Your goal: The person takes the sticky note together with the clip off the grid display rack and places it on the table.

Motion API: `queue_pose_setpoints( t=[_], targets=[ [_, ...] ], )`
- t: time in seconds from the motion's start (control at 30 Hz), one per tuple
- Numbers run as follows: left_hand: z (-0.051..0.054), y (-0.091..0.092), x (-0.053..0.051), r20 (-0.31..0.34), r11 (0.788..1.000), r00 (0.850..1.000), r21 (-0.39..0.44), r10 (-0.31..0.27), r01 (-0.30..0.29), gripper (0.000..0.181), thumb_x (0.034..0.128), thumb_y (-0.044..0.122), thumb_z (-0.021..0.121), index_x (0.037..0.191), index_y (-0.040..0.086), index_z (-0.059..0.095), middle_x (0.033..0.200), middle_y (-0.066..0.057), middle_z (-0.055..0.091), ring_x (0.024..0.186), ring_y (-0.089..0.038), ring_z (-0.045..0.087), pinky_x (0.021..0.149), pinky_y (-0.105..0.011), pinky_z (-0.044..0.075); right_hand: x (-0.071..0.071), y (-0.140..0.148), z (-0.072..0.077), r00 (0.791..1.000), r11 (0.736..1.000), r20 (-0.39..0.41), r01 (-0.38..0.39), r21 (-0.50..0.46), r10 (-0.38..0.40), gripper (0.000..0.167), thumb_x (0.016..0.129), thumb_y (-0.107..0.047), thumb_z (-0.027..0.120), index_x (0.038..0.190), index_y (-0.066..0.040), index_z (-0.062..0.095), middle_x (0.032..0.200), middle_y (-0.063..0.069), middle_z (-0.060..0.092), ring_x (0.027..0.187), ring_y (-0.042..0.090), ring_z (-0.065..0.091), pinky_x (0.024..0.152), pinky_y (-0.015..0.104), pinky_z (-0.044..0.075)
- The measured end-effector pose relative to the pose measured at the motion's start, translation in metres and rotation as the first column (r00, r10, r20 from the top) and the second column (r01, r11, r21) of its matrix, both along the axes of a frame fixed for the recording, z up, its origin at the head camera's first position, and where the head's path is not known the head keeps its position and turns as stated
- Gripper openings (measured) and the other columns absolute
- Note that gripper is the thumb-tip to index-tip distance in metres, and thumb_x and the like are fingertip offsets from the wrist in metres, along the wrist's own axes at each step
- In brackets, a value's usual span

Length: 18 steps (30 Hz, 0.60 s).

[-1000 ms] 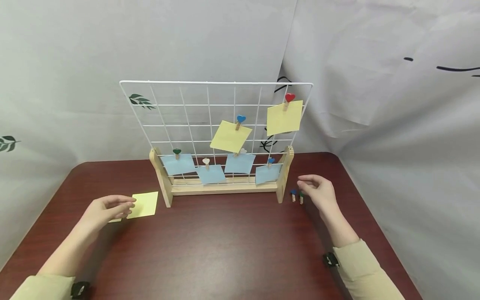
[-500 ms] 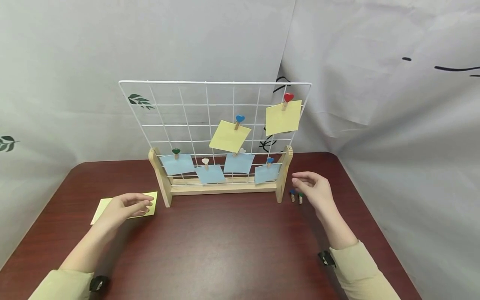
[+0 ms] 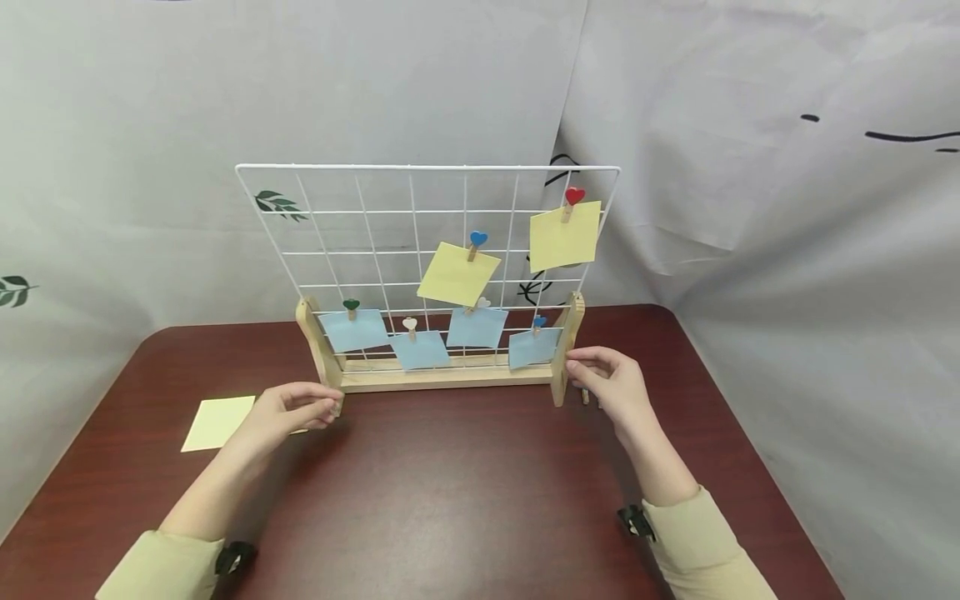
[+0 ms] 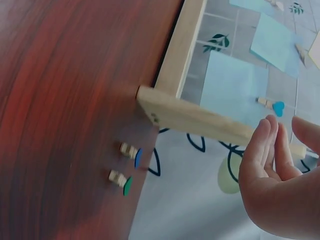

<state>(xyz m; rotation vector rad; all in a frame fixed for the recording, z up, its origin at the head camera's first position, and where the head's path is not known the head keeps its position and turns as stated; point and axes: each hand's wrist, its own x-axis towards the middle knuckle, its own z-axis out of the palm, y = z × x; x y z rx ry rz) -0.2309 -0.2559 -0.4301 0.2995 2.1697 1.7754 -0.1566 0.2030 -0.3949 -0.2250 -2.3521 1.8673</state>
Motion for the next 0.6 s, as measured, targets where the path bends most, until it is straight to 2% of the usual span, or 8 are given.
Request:
queue_pose_setpoints(
  t=[0.13,0.3,0.4,0.5,0.6],
  targets=[
    [0.001,0.013,-0.001,0.007,1.000,1.000,0.021,-0.016,0.015,0.034,0.1013,0.002,0.067,0.125,-0.022,0.063,0.091,0.009,0.078,0.083,-0.007,0.075,0.080,-0.021,0.065,-0.003,-0.008,-0.001,1.000,0.999,0.001,-0.008,-0.031,0.008,0.017,0.101,-0.006,0.070,0.116,0.001,0.075,0.089,-0.019,0.078,0.082,0.001,0.076,0.078,0.018,0.064],
    [0.000,0.026,-0.003,0.012,0.999,0.999,0.037,-0.033,0.033,0.034,0.1016,0.001,0.066,0.125,-0.024,0.062,0.089,0.012,0.077,0.082,-0.006,0.075,0.080,-0.022,0.065,-0.007,-0.016,-0.002,1.000,0.999,0.003,-0.029,-0.038,0.030,0.024,0.102,-0.007,0.071,0.120,0.007,0.073,0.091,-0.020,0.078,0.087,0.002,0.077,0.080,0.020,0.064],
    [-0.001,0.033,-0.005,0.019,0.998,0.999,0.044,-0.044,0.043,0.034,0.1019,0.001,0.065,0.125,-0.023,0.062,0.088,0.013,0.076,0.081,-0.005,0.074,0.080,-0.022,0.065,-0.009,-0.020,-0.003,0.999,0.998,0.001,-0.039,-0.049,0.039,0.022,0.101,-0.008,0.071,0.119,0.005,0.074,0.091,-0.019,0.079,0.088,0.002,0.077,0.081,0.021,0.064],
    [-0.001,0.040,-0.006,0.027,0.998,0.999,0.051,-0.046,0.044,0.032,0.1019,0.001,0.066,0.125,-0.022,0.063,0.089,0.009,0.078,0.081,-0.005,0.074,0.079,-0.021,0.065,-0.011,-0.025,-0.003,0.999,0.997,-0.001,-0.042,-0.067,0.042,0.019,0.101,-0.007,0.071,0.117,0.002,0.076,0.090,-0.018,0.079,0.087,0.002,0.077,0.081,0.019,0.064],
    [-0.001,0.047,-0.008,0.030,0.997,0.998,0.068,-0.048,0.046,0.032,0.1017,0.001,0.067,0.125,-0.021,0.064,0.092,0.004,0.079,0.081,-0.005,0.075,0.078,-0.021,0.065,-0.012,-0.030,-0.003,0.999,0.995,-0.001,-0.050,-0.088,0.050,0.019,0.101,-0.007,0.071,0.117,0.003,0.075,0.091,-0.017,0.079,0.087,0.002,0.076,0.083,0.019,0.063]
  ],
)
